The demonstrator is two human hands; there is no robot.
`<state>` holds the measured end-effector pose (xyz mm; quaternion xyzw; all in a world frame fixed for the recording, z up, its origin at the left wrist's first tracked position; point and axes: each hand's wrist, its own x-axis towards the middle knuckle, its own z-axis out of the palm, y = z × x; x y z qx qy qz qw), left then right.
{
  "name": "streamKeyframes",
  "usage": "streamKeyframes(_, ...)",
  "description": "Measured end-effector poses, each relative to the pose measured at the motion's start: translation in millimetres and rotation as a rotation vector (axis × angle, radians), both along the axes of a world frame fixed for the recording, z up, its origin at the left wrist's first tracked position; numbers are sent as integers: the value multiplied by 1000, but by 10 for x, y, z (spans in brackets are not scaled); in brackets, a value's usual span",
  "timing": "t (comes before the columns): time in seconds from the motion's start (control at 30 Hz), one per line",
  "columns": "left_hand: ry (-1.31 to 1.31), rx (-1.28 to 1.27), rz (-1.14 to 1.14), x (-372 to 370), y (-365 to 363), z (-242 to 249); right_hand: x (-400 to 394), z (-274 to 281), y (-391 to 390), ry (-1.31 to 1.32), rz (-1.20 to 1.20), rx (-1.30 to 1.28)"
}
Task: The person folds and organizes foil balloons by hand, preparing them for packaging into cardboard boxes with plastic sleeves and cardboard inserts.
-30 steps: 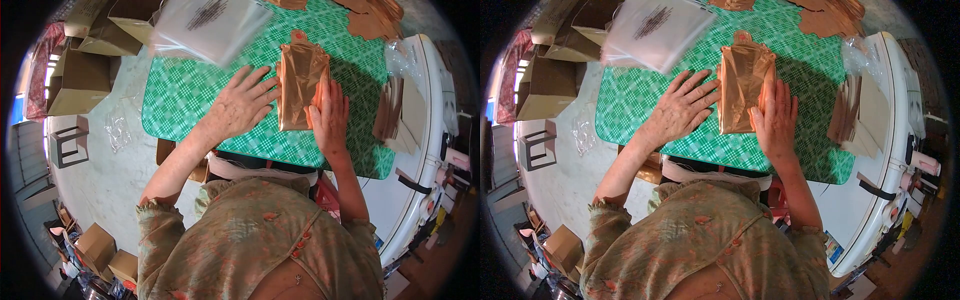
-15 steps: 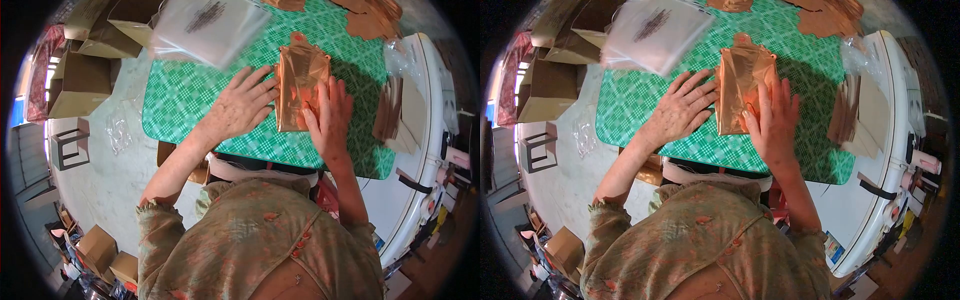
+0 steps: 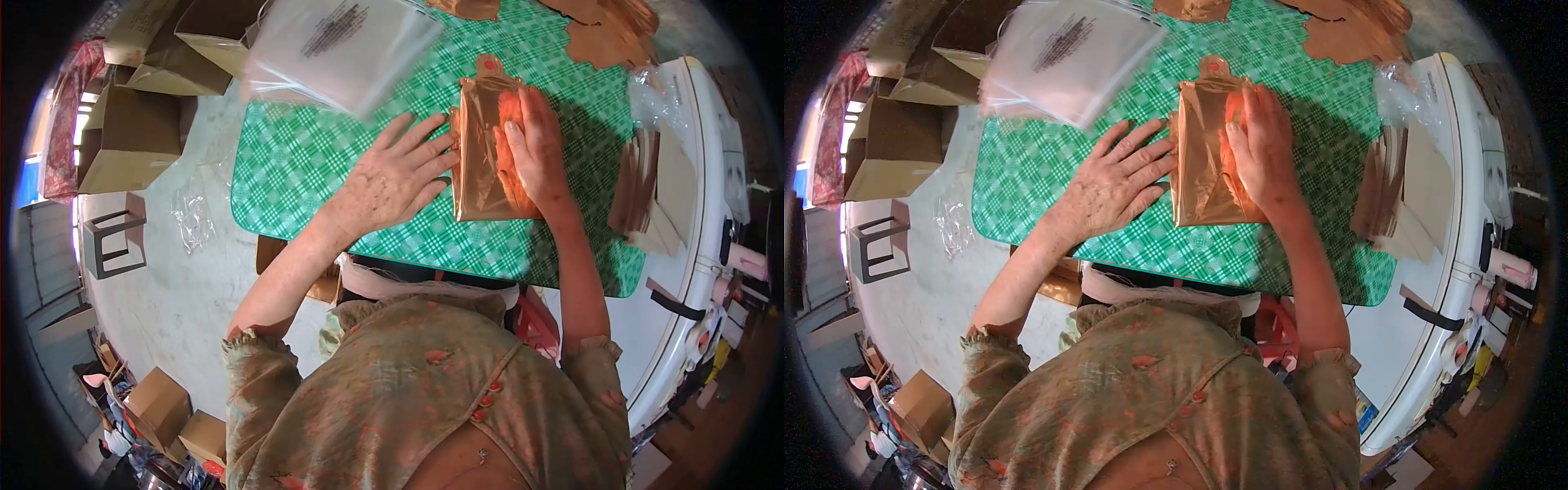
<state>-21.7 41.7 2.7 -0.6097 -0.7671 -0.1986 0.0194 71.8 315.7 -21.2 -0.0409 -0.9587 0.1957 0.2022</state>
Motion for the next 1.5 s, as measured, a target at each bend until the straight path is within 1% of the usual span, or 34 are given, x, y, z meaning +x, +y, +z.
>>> streamKeyframes(0.03, 7, -4, -2, -6, 7, 1, -6, -22, 10, 15, 15, -20)
streamKeyframes(0.13, 18, -6, -8, -9, 18, 4, 19, -29, -18, -40, -29, 26)
streamKeyframes(0.23, 14, 8, -2, -16, 40, 8, 22, -45, -41, -61, -70, -25)
streamKeyframes(0.33, 11, -2, -2, -25, 67, 28, 20, -86, -40, -57, -89, 72)
streamKeyframes(0.53, 37, 4, -3, -17, 74, 32, 16, -81, -36, -62, -116, -74)
streamKeyframes(0.63, 27, 11, -7, 16, 65, 59, 5, -42, -25, -58, -80, -17)
streamKeyframes(0.83, 5, 27, -48, 6, 88, -18, 28, -110, -18, -35, -82, 24)
streamKeyframes(1.03, -11, 28, -52, 7, 112, -86, 35, -93, -38, -43, -58, 124)
streamKeyframes(1.23, -8, -2, -79, -1, 135, -29, -4, 12, -111, -141, -79, 245)
streamKeyframes(1.5, 8, -34, -61, 30, 89, -33, 21, 32, -153, -118, -57, 283)
